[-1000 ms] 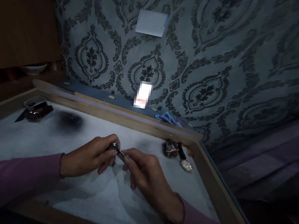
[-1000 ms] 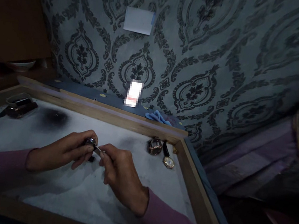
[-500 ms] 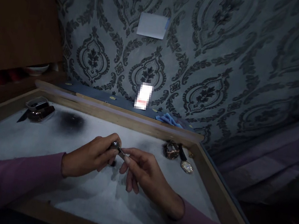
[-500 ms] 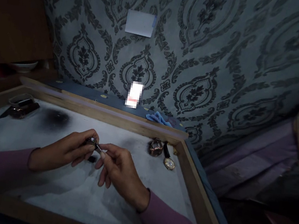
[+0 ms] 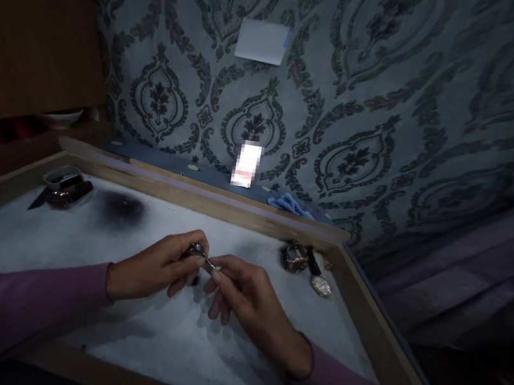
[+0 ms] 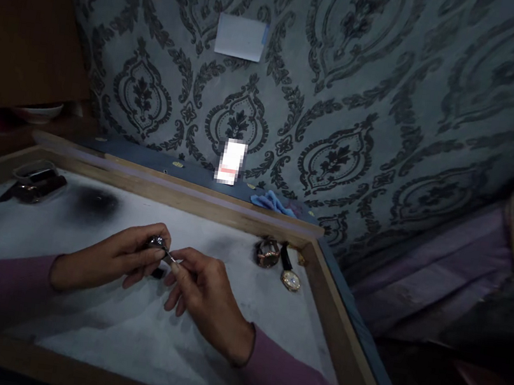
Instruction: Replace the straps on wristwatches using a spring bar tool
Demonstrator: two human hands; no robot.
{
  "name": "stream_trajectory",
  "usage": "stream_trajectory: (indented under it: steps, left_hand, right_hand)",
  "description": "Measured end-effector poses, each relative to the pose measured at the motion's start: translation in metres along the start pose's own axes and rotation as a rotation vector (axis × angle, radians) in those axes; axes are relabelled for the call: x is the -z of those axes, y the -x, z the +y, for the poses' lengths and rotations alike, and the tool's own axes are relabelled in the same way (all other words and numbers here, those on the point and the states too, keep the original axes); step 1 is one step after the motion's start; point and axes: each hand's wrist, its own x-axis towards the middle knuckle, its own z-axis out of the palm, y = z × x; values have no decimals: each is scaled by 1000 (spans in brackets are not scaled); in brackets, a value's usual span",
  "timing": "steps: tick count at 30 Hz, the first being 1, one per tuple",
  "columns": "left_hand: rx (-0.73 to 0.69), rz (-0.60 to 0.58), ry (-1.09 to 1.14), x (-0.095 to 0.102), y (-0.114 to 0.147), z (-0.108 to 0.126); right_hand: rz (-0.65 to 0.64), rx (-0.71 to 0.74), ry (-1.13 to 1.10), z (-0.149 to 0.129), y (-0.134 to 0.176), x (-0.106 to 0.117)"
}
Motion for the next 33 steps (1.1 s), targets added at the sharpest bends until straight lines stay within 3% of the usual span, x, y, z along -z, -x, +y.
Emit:
stream_trajectory:
  steps: [15, 24, 33]
  left_hand:
    - [33, -4, -60, -4, 1, 6]
    - [28, 6, -75, -5, 1, 8]
    - [12, 16, -46, -5, 1, 7]
  right_hand:
    - [39, 87, 258, -7, 3, 2]
    - [171, 262, 531, -5, 1, 4]
    - [24, 150, 288, -2, 3, -3]
